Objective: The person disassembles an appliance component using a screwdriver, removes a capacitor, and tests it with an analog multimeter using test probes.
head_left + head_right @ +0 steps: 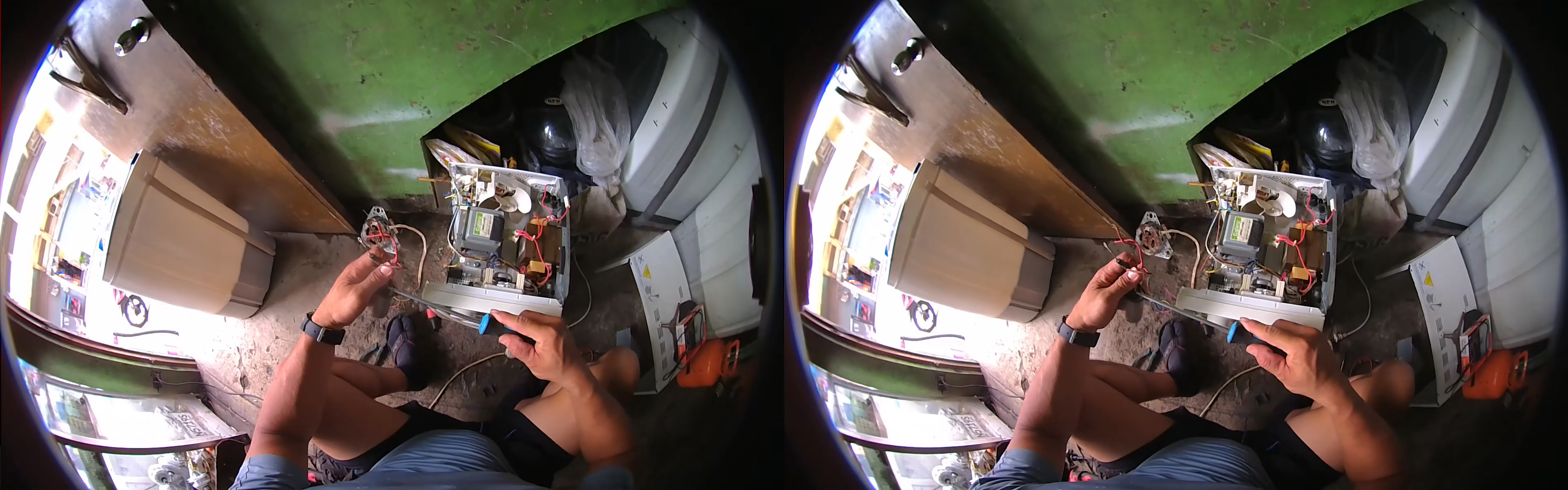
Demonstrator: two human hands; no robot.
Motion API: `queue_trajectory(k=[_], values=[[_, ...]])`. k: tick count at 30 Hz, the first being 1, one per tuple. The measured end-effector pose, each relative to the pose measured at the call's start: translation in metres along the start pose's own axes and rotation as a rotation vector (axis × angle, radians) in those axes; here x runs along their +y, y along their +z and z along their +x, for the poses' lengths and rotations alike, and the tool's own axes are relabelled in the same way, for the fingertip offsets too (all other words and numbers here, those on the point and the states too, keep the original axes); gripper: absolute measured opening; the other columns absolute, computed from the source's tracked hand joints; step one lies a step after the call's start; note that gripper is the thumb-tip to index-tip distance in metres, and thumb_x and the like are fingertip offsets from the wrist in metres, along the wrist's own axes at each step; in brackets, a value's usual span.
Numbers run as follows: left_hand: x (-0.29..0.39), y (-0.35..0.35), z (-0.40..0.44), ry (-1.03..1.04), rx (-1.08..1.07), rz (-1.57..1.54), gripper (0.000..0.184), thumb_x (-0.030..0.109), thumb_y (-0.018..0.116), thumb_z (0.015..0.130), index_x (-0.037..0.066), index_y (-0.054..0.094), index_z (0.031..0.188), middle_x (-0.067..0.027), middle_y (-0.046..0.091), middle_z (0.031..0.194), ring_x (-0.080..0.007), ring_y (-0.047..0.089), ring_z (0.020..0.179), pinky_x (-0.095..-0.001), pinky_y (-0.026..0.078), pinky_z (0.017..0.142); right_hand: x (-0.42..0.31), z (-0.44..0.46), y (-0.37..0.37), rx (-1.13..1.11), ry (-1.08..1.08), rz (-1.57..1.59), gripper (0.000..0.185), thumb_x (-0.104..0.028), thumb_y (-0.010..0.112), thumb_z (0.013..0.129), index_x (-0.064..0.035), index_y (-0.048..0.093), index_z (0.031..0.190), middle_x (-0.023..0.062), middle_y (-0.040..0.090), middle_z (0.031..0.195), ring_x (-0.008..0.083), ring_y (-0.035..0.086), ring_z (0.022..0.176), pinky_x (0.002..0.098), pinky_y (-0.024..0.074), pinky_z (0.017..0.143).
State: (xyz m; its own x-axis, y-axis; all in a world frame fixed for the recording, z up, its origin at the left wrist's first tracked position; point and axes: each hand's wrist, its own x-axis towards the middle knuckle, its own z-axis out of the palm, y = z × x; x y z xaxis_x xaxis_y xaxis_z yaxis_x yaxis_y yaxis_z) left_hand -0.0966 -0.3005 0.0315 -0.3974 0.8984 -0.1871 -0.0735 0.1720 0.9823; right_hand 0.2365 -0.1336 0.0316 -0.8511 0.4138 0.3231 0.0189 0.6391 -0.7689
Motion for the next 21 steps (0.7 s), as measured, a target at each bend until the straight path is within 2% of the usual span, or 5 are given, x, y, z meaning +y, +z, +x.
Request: queue_trajectory(k=[3, 5, 11, 14, 21], values=[[-0.001, 0.001, 0.001, 0.017, -0.003, 0.000, 0.018, 0.023, 0.063, 0.111, 0.006, 0.066, 0.116, 0.0044, 0.064, 0.103, -0.0069, 0.057, 0.097, -0.0266, 0.047, 0.094, 0.002, -0.002, 0.006, 0.032, -0.022, 0.018, 0.046, -0.011, 0.084, 0.088, -0.0089, 0.074, 0.133, 0.0144, 0.077, 0.101, 0.0346, 0.075, 0.093, 0.0420, 0.0587, 0.083], [-0.005, -0.003, 0.002, 0.030, -0.057, 0.004, 0.038, 0.031, 0.063, 0.111, 0.009, 0.063, 0.142, 0.0043, 0.067, 0.120, -0.0066, 0.056, 0.107, -0.0274, 0.046, 0.098, 0.003, -0.004, 0.008, 0.049, -0.035, 0.024, 0.046, -0.011, 0.084, 0.088, -0.0086, 0.074, 0.133, 0.0150, 0.077, 0.104, 0.0355, 0.075, 0.096, 0.0425, 0.0585, 0.084], [0.008, 0.007, -0.001, 0.001, -0.012, 0.023, 0.021, 0.026, 0.062, 0.112, 0.007, 0.067, 0.120, 0.0050, 0.064, 0.103, -0.0065, 0.057, 0.096, -0.0259, 0.047, 0.092, -0.006, -0.009, 0.012, 0.047, -0.008, 0.015, 0.046, -0.010, 0.082, 0.090, -0.0068, 0.073, 0.134, 0.0160, 0.076, 0.106, 0.0357, 0.074, 0.097, 0.0421, 0.0583, 0.085], [-0.004, -0.004, 0.004, -0.015, -0.076, 0.101, 0.040, 0.037, 0.061, 0.111, 0.009, 0.064, 0.140, 0.0041, 0.066, 0.112, -0.0067, 0.055, 0.102, -0.0264, 0.047, 0.091, -0.007, -0.011, 0.015, 0.077, -0.018, 0.023, 0.046, -0.011, 0.082, 0.090, -0.0066, 0.072, 0.135, 0.0162, 0.076, 0.104, 0.0357, 0.074, 0.095, 0.0419, 0.0582, 0.083], [0.001, 0.011, 0.012, 0.022, -0.028, 0.090, 0.039, 0.036, 0.059, 0.112, 0.009, 0.065, 0.140, 0.0038, 0.064, 0.104, -0.0071, 0.055, 0.095, -0.0259, 0.047, 0.083, -0.003, -0.022, 0.028, 0.155, 0.001, -0.011, 0.048, -0.013, 0.083, 0.089, -0.0092, 0.072, 0.136, 0.0142, 0.074, 0.098, 0.0336, 0.073, 0.080, 0.0415, 0.0582, 0.070]])
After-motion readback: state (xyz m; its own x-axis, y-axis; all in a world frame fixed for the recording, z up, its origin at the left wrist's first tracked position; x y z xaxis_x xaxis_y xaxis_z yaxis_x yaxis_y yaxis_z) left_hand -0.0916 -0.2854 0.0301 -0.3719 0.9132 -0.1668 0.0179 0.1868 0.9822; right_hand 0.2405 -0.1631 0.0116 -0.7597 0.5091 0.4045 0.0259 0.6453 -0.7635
